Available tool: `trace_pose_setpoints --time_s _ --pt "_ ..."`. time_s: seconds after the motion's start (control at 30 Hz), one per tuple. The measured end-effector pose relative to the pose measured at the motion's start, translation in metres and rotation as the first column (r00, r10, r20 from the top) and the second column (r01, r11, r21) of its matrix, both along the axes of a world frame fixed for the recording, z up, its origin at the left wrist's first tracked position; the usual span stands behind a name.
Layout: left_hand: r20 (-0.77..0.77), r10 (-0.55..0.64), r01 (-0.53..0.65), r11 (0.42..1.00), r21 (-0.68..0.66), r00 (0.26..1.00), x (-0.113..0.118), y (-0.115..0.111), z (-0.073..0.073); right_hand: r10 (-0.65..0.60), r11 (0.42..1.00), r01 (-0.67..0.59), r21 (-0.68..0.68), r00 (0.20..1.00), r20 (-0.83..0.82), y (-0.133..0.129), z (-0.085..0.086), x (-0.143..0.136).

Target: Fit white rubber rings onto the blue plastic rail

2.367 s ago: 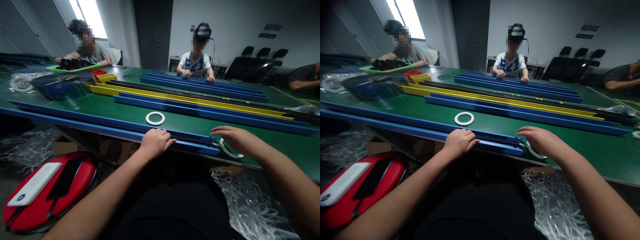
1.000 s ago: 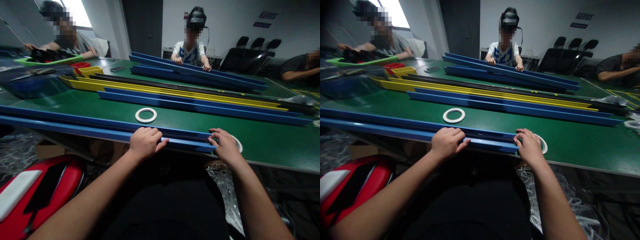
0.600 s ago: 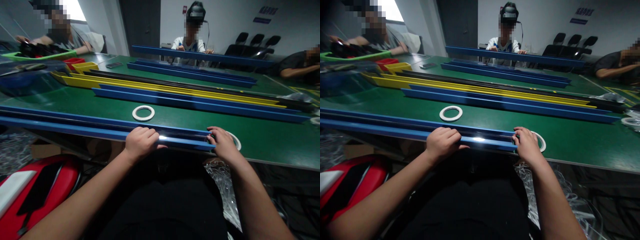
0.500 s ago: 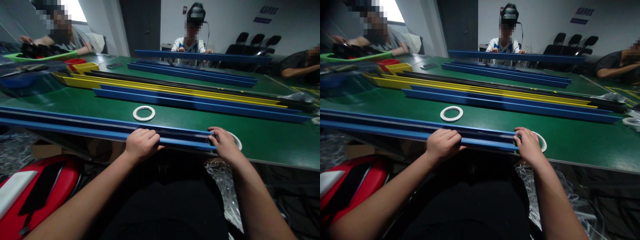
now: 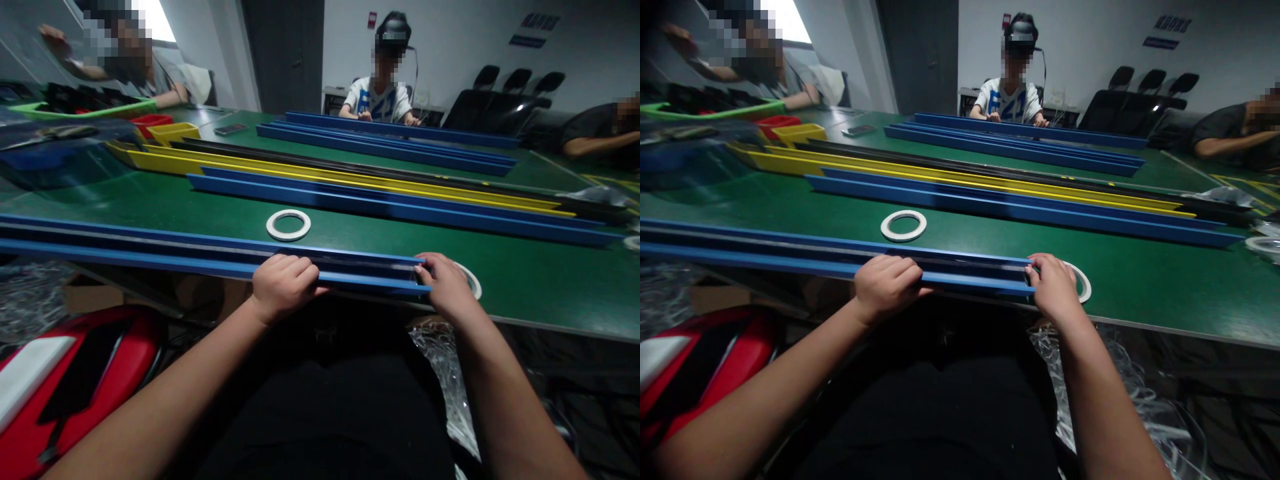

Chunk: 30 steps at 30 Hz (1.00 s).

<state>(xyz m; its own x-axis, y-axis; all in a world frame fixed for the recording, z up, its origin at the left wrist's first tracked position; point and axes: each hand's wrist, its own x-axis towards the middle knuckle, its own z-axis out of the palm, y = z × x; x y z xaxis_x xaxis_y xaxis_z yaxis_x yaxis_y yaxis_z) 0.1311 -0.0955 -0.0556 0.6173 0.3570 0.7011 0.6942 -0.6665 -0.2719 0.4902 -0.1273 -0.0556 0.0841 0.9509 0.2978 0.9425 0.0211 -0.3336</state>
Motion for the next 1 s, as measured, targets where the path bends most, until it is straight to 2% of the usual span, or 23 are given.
trace_pose_setpoints --time_s 0.33,0.67,1.0 --pt "0.005 -0.026 0.026 0.999 0.025 1.000 -0.0021 -0.0026 -0.0009 -0.015 0.998 0.005 -0.065 0.988 -0.151 0.0002 0.0037 0.0053" --pt "0.003 -0.048 0.048 0.999 0.023 0.999 -0.0052 -0.0031 -0.0016 -0.046 0.992 0.023 -0.126 0.983 -0.176 0.0013 0.0065 0.0051" --pt "-0.020 0.001 -0.001 1.000 0.021 1.000 -0.0038 -0.0032 -0.0012 -0.074 0.991 0.050 -0.122 0.976 -0.204 0.0034 0.0030 0.0075"
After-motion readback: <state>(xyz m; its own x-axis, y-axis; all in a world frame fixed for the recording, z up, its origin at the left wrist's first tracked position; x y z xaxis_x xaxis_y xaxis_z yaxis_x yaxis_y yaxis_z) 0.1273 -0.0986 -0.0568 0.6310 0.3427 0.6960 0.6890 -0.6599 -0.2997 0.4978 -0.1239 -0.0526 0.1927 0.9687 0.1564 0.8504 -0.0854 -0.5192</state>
